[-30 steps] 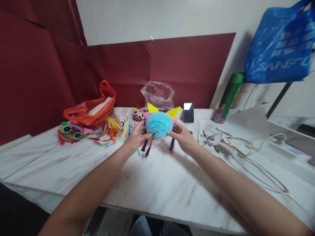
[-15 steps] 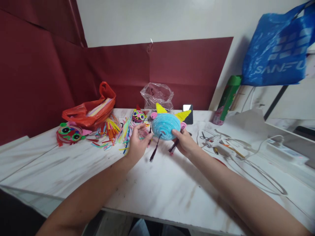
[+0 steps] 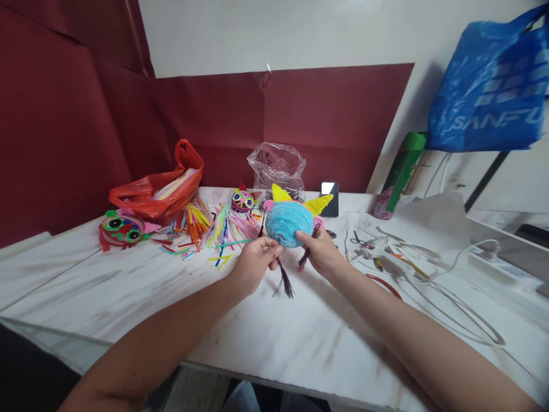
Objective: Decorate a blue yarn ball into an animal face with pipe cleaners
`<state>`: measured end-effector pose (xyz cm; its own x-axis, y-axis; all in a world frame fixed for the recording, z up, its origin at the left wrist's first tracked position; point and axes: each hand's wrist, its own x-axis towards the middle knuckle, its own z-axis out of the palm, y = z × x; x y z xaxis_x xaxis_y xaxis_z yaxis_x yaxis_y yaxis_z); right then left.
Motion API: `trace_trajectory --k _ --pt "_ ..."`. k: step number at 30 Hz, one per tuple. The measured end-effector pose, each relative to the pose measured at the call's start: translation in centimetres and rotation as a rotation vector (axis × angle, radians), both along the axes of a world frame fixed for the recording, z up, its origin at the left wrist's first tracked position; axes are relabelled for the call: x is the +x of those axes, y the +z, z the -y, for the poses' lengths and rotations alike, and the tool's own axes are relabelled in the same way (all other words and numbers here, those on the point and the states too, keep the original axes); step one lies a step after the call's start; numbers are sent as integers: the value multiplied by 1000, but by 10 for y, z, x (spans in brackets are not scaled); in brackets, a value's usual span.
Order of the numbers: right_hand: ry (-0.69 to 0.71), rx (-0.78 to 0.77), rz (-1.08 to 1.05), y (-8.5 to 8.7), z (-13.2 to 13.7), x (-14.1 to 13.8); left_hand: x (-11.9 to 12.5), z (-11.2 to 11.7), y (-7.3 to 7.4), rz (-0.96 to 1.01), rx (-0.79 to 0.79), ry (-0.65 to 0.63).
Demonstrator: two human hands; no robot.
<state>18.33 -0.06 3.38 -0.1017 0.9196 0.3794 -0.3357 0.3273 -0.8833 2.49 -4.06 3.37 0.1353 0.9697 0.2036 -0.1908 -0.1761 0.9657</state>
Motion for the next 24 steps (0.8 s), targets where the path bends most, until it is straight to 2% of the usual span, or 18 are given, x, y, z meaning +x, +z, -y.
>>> trace_trajectory --k 4,11,24 --pt "-8 3 37 -4 -1 -1 1 4 3 -51 -2 -11" --pt "18 -7 -25 -3 -1 -1 2 5 0 1 11 -104" --pt "57 -6 -23 -1 4 -2 1 5 1 -24 18 8"
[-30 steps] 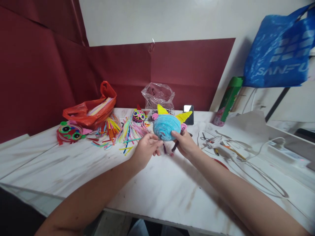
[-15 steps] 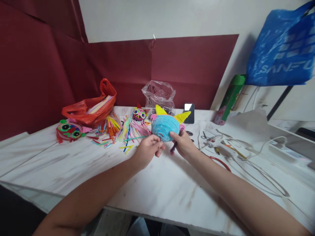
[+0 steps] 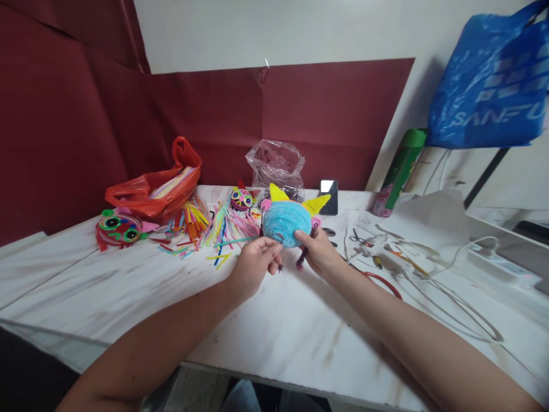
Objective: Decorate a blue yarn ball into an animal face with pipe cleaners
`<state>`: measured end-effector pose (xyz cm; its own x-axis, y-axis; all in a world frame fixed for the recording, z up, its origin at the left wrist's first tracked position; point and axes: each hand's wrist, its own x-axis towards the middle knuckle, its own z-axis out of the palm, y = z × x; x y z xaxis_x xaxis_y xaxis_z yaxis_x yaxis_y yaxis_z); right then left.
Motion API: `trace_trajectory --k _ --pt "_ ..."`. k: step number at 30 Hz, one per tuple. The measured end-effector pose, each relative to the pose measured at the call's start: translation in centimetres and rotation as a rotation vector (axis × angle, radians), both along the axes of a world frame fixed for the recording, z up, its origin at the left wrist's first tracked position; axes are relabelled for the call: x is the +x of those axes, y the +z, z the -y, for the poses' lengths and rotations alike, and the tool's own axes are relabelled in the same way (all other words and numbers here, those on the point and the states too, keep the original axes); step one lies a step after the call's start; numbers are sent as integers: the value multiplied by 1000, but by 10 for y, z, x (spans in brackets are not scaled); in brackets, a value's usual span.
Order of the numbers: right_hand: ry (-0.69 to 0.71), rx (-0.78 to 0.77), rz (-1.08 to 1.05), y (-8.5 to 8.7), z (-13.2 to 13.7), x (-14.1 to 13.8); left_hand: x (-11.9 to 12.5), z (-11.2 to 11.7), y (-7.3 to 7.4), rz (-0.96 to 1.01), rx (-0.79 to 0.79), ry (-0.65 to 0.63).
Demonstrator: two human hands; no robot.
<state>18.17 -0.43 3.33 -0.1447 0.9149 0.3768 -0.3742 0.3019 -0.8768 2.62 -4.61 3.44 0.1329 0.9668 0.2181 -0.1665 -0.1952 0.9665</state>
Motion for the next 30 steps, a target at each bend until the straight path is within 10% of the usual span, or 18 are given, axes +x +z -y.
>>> trace_trajectory --k 30 --pt "92 -87 -48 -3 -14 15 9 8 -1 96 13 90"
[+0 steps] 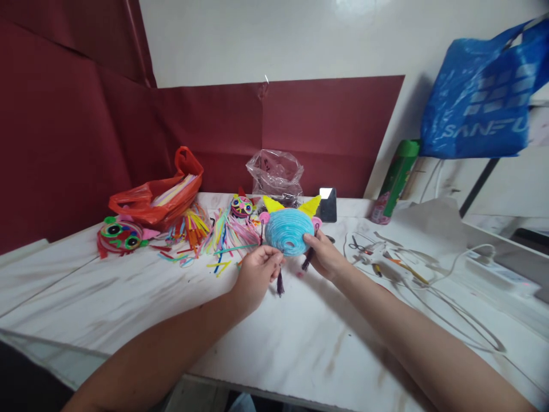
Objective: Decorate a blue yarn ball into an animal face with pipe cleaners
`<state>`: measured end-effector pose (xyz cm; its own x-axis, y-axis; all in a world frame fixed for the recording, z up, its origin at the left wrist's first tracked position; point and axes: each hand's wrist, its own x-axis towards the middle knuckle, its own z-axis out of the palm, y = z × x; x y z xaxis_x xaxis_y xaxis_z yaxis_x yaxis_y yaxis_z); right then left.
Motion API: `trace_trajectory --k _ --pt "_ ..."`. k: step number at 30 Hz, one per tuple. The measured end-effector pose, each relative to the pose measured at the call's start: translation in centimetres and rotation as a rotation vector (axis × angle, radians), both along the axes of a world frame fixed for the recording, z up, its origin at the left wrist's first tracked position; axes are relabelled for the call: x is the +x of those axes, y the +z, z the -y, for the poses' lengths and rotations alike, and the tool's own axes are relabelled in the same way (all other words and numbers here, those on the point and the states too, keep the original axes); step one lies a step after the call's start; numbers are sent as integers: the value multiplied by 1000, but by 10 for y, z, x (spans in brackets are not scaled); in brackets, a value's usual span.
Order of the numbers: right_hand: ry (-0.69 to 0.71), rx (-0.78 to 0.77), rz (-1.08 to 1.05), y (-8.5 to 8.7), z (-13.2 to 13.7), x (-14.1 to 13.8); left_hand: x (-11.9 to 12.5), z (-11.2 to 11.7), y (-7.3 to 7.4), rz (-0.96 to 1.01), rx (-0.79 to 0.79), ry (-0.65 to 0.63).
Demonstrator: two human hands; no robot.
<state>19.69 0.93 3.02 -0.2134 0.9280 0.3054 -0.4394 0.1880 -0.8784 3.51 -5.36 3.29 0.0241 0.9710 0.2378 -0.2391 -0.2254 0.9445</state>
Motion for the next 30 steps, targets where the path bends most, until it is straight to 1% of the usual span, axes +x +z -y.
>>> trace_trajectory --k 9,15,18,23,30 --pt "-37 4 34 4 2 -1 2 -4 -3 1 -12 1" --pt "-61 -33 35 0 0 -1 8 -5 -3 20 3 22" --pt "-63 -29 23 -2 0 -1 10 -5 -1 56 -6 34" --pt "-70 -10 12 0 1 -3 13 -5 0 37 -15 51" --pt "-78 1 16 0 2 -4 16 -5 -3 30 -2 86"
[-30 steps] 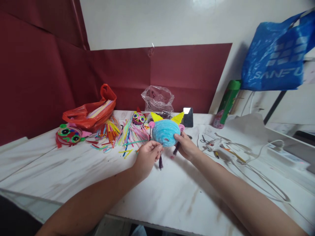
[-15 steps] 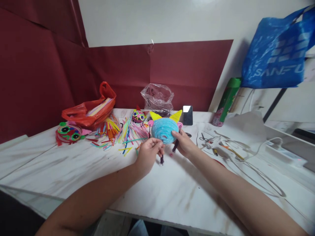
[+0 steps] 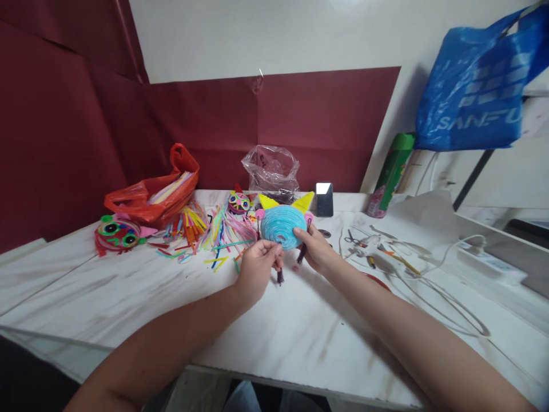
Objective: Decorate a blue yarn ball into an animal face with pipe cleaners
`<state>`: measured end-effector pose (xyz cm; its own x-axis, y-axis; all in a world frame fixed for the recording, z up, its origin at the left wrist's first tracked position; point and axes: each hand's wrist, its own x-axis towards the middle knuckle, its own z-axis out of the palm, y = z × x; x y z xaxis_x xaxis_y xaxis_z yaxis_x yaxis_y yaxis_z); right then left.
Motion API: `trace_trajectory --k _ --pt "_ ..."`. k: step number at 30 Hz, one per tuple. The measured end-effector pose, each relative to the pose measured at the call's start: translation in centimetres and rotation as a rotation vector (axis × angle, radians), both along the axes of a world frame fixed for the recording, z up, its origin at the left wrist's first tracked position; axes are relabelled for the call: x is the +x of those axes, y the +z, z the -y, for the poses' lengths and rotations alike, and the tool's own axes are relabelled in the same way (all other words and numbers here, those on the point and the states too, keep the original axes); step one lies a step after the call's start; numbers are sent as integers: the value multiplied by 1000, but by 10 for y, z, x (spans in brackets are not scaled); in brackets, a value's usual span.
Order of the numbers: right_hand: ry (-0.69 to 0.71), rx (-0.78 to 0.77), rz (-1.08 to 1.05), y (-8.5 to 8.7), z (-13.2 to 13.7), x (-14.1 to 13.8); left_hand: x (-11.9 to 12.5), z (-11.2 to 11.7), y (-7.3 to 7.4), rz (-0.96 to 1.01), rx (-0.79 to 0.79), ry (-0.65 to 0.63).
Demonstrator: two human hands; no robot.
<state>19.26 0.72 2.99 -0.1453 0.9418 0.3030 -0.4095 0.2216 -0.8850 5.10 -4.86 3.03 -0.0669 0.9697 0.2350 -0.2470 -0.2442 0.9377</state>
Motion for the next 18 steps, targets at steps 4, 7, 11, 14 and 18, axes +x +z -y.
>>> trace_trajectory --k 4,7,11,14,18 --pt "-6 -36 -3 2 2 0 0 0 -2 -20 35 23" --pt "-22 -58 2 4 3 -1 0 -1 -3 -45 58 32" --pt "-39 -2 10 5 5 -2 -1 0 -1 -60 96 50" --pt "-39 -4 -1 3 5 -3 -2 1 0 -76 108 55" --pt "-23 -27 -23 0 5 -5 -1 2 -1 -88 76 83"
